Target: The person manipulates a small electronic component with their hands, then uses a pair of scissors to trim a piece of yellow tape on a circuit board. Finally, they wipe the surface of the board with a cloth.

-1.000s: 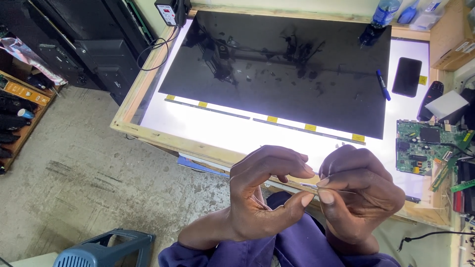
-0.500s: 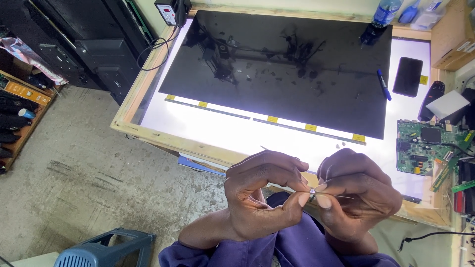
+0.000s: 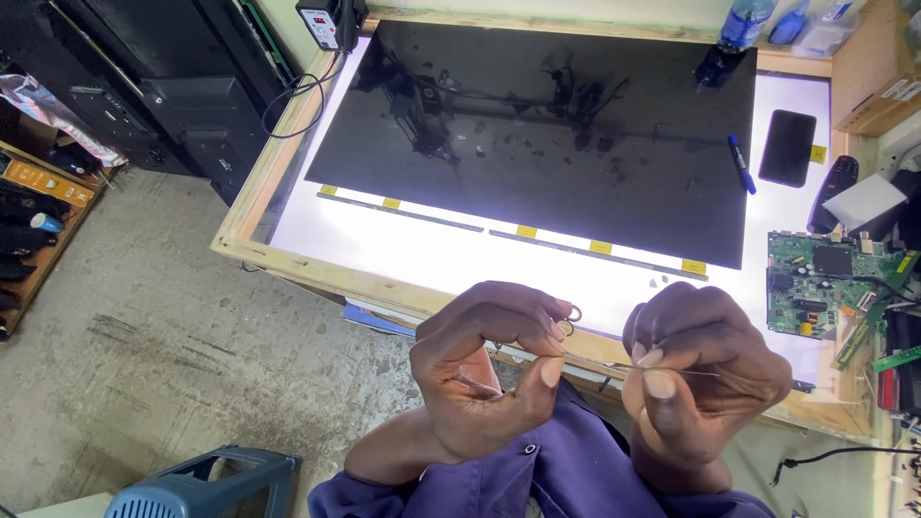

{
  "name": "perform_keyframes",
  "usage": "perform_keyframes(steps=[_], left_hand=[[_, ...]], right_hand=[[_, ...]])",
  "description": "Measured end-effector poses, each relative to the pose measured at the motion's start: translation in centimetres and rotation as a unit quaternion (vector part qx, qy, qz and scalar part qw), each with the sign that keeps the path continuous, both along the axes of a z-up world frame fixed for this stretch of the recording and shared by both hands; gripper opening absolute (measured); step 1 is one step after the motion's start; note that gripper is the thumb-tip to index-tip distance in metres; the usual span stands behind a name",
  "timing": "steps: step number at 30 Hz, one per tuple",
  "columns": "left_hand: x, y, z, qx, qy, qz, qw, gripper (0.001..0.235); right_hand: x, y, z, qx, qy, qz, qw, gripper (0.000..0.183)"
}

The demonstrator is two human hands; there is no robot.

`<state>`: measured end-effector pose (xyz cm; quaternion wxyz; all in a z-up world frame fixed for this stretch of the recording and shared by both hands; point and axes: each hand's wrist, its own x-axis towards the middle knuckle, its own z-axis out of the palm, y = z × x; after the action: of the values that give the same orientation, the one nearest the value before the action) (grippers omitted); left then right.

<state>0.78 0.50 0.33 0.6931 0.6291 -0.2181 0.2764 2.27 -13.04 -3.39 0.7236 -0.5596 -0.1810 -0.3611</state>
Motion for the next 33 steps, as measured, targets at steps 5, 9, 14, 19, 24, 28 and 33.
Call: perform_keyframes(steps=[5,9,14,19,24,28,33], left_hand=[[-0.3,-0.3,-0.2,0.029,0.045,-0.043,0.998,0.014],[-0.3,-0.6,0.1,0.083,0.056,-0.050,0.994,0.017],[-0.1,-1.0,-0.5,0.065,0.039,-0.045,0.996,0.012],[-0.3,-1.1,-0.6,0.014,0.050,-0.044,0.998,0.006],[-0.3,-1.1,-0.9,0.003,0.057,-0.030,0.998,0.009],[-0.3,-0.9,-0.7,-0.018,0.070,-0.033,0.997,0.008],[-0.1,-0.5,-0.4,-0.026,0.087,-0.059,0.994,0.007]], right_hand=[[-0.1,0.1,0.2,-0.002,0.010,0.022,1.000,0.023],[-0.5,0.0,0.3,-0.034,0.029,0.003,0.999,0.026],[-0.5,-0.1,0.2,-0.059,0.024,0.012,0.998,0.023],[-0.4,0.0,0.1,-0.049,0.024,-0.006,0.999,0.026],[0.1,-0.1,-0.3,-0.003,-0.005,-0.017,1.000,0.024],[0.5,-0.7,-0.6,0.020,-0.015,-0.025,0.999,0.027],[0.5,-1.1,-1.1,0.002,0.003,-0.019,1.000,0.035]])
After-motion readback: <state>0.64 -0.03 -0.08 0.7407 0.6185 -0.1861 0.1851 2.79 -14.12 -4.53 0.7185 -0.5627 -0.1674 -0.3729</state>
